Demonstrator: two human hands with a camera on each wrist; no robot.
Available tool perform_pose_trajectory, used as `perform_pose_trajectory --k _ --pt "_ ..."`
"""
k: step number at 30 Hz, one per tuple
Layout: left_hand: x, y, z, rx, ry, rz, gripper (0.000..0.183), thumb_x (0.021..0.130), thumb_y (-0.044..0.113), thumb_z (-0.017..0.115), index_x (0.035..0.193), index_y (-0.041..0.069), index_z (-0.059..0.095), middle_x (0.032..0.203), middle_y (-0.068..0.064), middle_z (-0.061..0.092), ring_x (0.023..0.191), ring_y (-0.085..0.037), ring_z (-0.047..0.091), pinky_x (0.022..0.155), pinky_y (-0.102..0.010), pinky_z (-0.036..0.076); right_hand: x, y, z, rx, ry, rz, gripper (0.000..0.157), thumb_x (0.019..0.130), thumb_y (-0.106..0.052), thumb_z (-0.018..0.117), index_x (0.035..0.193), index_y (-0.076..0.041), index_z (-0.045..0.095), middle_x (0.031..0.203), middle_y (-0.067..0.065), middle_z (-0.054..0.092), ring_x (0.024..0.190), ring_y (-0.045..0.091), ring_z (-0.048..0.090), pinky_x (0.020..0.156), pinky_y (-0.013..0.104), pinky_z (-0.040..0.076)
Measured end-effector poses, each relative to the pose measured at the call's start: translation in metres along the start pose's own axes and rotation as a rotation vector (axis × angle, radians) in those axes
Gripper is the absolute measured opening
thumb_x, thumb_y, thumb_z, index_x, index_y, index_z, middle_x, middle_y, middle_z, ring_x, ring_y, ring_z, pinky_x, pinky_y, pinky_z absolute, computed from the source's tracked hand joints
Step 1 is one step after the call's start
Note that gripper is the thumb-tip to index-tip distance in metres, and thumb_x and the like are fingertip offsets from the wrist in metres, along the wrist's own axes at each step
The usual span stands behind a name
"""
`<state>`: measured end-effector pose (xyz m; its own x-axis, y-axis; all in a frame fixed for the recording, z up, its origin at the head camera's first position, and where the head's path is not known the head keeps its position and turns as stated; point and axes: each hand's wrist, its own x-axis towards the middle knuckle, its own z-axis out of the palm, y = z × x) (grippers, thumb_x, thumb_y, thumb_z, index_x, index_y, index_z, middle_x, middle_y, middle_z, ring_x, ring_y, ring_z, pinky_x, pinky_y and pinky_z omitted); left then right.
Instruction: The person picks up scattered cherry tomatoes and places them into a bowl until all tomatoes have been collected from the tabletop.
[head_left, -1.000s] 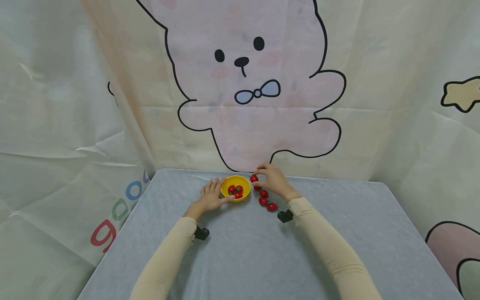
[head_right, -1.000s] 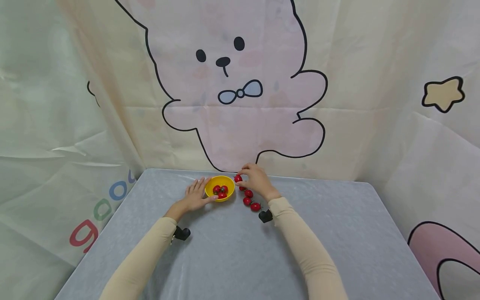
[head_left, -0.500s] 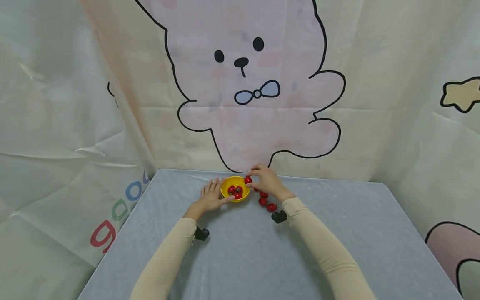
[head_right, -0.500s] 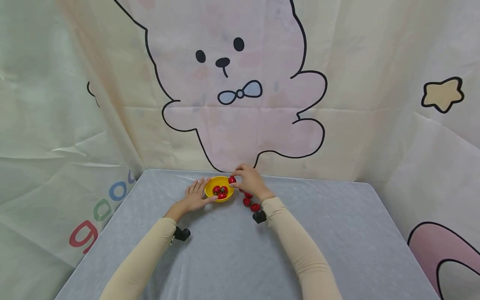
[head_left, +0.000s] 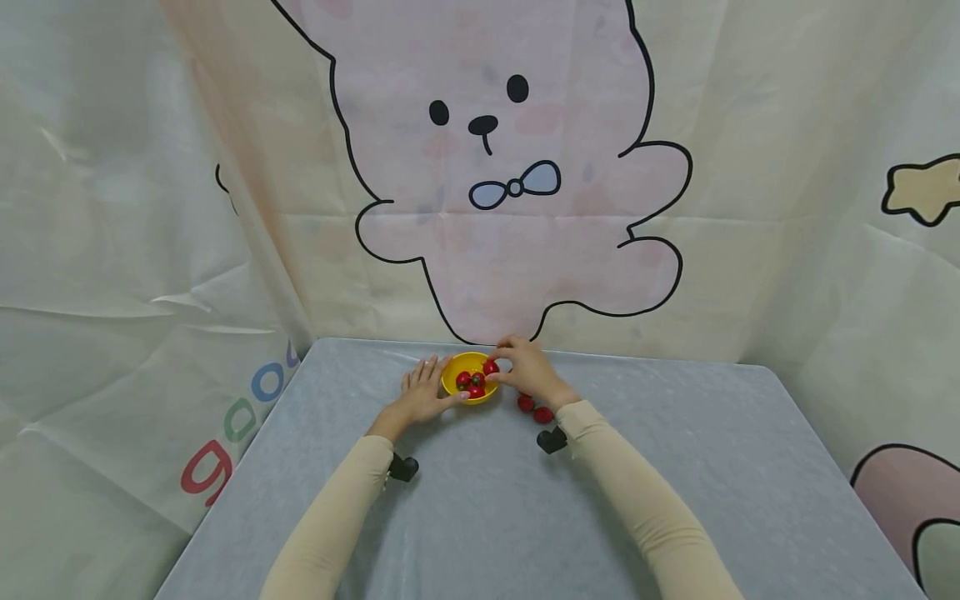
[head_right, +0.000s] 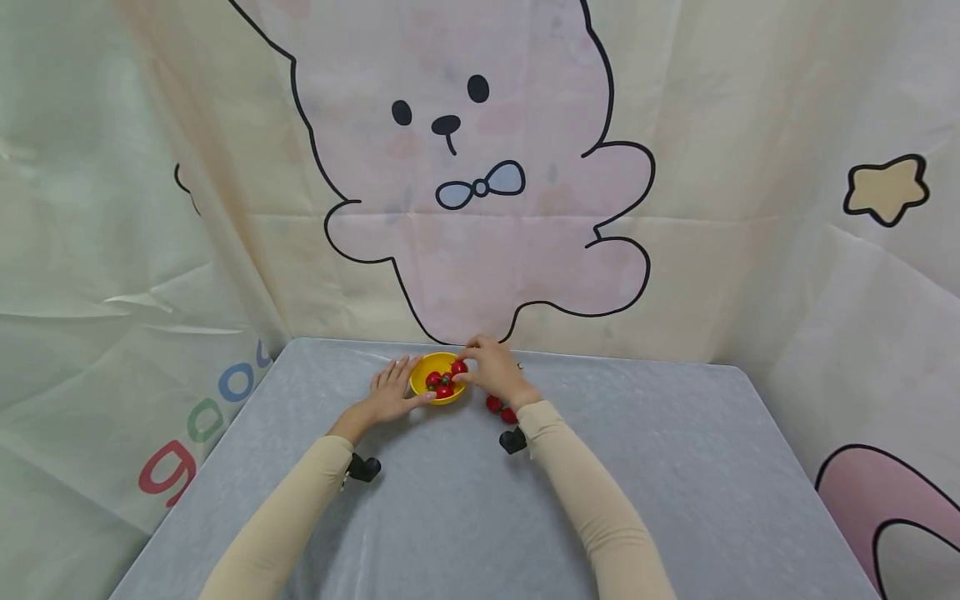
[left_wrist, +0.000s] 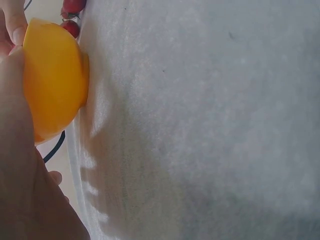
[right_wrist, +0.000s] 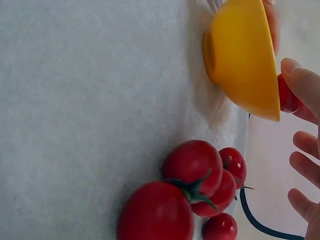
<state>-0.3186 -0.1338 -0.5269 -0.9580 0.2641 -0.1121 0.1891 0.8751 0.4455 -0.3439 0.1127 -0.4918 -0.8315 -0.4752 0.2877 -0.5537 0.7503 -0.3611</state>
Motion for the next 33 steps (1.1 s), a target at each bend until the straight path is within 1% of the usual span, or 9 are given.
perform_pose_trajectory --k 5,11,16,22,28,33 --pt "0.000 0.000 -0.001 0.006 -0.009 0.003 0.094 0.087 0.077 0.047 0.160 0.029 0.010 0.168 -0.013 0.008 0.155 -0.041 0.005 0.121 -0.066 0.003 -0.001 0.000 0.007 -0.054 -0.011 -0.003 0.044 0.082 -0.050 0.076 0.112 -0.017 0.075 0.125 0.007 0.064 0.116 0.027 0.058 0.106 0.049 0.046" --pt "0.000 0.000 -0.001 -0.001 -0.004 0.005 0.094 0.087 0.076 0.048 0.160 0.028 0.011 0.168 -0.014 0.009 0.154 -0.041 0.005 0.121 -0.067 0.003 -0.001 -0.001 0.011 -0.077 -0.010 0.012 0.044 0.081 -0.051 0.076 0.110 -0.017 0.076 0.126 0.007 0.064 0.118 0.028 0.058 0.106 0.049 0.046" --pt "0.001 0.000 -0.001 0.009 -0.006 -0.002 0.094 0.087 0.077 0.046 0.160 0.030 0.009 0.168 -0.013 0.008 0.155 -0.040 0.004 0.121 -0.066 0.003 -0.001 -0.001 0.014 -0.079 0.011 0.021 0.044 0.080 -0.051 0.078 0.107 -0.017 0.076 0.124 0.007 0.065 0.118 0.027 0.058 0.106 0.049 0.047" --pt "0.001 -0.001 -0.001 -0.005 0.002 0.014 0.097 0.085 0.080 0.045 0.159 0.026 0.012 0.168 -0.015 0.010 0.154 -0.042 0.006 0.121 -0.067 0.003 -0.002 -0.001 0.015 -0.069 0.026 0.017 0.044 0.079 -0.051 0.078 0.105 -0.015 0.077 0.121 0.006 0.066 0.114 0.026 0.059 0.103 0.048 0.049" --pt "0.000 0.000 -0.001 0.005 -0.004 0.004 0.094 0.087 0.077 0.046 0.160 0.029 0.010 0.168 -0.013 0.007 0.155 -0.040 0.004 0.122 -0.065 0.003 -0.003 -0.003 0.014 -0.064 0.012 0.035 0.046 0.078 -0.053 0.078 0.104 -0.015 0.077 0.120 0.006 0.065 0.113 0.026 0.059 0.101 0.047 0.050" --pt "0.001 -0.001 -0.001 0.004 -0.007 0.002 0.092 0.088 0.074 0.048 0.159 0.029 0.011 0.168 -0.013 0.008 0.155 -0.040 0.004 0.121 -0.067 0.003 -0.002 -0.003 0.015 -0.065 -0.007 0.057 0.047 0.078 -0.056 0.076 0.103 -0.016 0.077 0.122 0.006 0.065 0.114 0.025 0.059 0.102 0.047 0.050"
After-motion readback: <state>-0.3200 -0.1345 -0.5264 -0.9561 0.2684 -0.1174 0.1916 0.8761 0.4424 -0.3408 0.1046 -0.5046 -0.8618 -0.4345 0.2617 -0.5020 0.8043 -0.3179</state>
